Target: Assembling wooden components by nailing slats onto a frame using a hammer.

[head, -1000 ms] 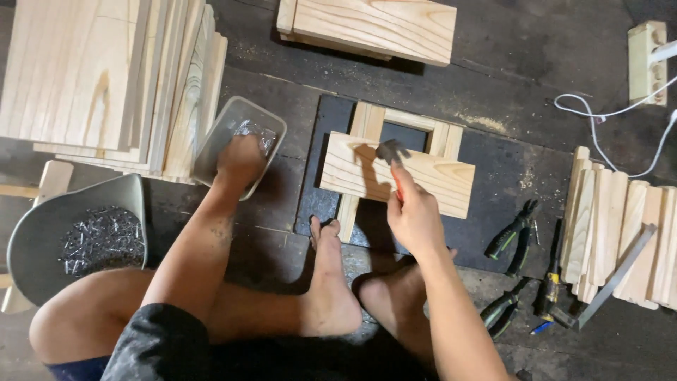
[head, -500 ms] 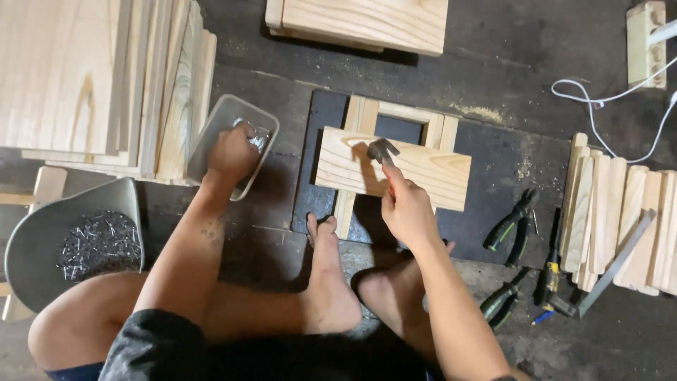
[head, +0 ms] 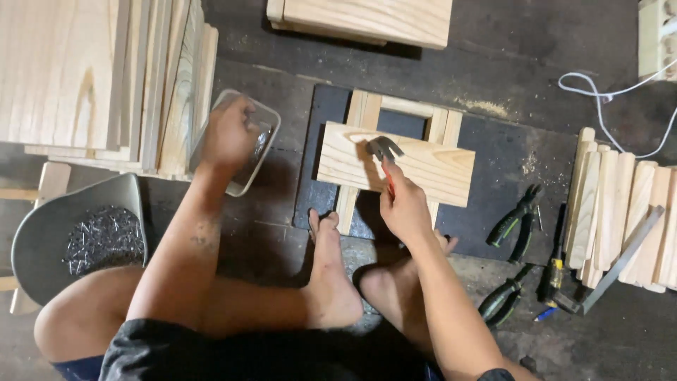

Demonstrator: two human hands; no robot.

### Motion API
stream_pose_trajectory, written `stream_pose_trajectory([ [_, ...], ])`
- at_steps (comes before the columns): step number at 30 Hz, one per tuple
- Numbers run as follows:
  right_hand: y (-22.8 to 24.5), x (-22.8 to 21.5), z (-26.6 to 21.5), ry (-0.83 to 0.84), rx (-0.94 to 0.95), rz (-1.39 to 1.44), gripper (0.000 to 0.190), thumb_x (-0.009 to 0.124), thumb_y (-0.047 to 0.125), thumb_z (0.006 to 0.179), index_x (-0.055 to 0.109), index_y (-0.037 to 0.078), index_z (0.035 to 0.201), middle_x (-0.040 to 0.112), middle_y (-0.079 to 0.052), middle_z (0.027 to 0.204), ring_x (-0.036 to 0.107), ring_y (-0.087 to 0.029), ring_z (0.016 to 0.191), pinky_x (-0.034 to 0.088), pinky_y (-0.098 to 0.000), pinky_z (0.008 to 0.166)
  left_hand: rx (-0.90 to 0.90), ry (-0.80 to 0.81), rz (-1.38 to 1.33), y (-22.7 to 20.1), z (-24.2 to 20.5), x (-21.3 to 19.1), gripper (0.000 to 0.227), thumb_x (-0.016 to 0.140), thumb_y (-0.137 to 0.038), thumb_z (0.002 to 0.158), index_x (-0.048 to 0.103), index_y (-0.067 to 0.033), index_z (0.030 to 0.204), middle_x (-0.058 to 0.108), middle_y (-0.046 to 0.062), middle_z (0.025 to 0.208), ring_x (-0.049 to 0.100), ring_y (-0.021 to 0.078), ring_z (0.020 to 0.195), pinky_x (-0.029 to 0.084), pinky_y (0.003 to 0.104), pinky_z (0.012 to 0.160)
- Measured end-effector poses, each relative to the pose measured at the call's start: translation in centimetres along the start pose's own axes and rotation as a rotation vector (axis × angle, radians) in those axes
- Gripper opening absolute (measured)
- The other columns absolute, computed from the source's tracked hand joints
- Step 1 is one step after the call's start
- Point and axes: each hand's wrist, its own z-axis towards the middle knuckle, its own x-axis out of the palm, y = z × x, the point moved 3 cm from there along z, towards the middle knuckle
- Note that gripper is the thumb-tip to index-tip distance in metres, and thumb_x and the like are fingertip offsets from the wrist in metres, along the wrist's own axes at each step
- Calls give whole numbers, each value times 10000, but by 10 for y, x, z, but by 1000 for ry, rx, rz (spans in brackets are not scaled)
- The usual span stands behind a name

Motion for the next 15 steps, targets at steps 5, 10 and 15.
stream_pose_trajectory([
  [5, 9, -8, -2, -75, -62, -70, 474, 657, 70, 918, 688, 157, 1383, 731, -177, 867, 756, -361, 823, 611, -449, 721, 143, -24, -77, -24, -2, -10, 290, 674, -44, 844, 696, -90, 1129, 646, 194, 938, 701, 449, 988, 568, 542, 889],
  [10, 1, -9, 17, 73, -50, -110, 547, 643, 64, 909, 624, 185, 1442, 685, -184, 768, 737, -437, 728, 586, -544, 616, 252, -80, -113, -47, 10, -8, 302, 671, 15, 841, 707, -59, 1132, 661, 225, 919, 701, 485, 960, 564, 560, 862],
  [15, -5, 2, 9, 2, -109, -55, 494, 661, 45, 898, 661, 159, 1378, 732, -176, 837, 751, -417, 804, 614, -525, 709, 255, -32, -218, -62, -4, 0, 285, 671, 39, 874, 715, -82, 1129, 731, 206, 944, 756, 402, 943, 587, 490, 863],
])
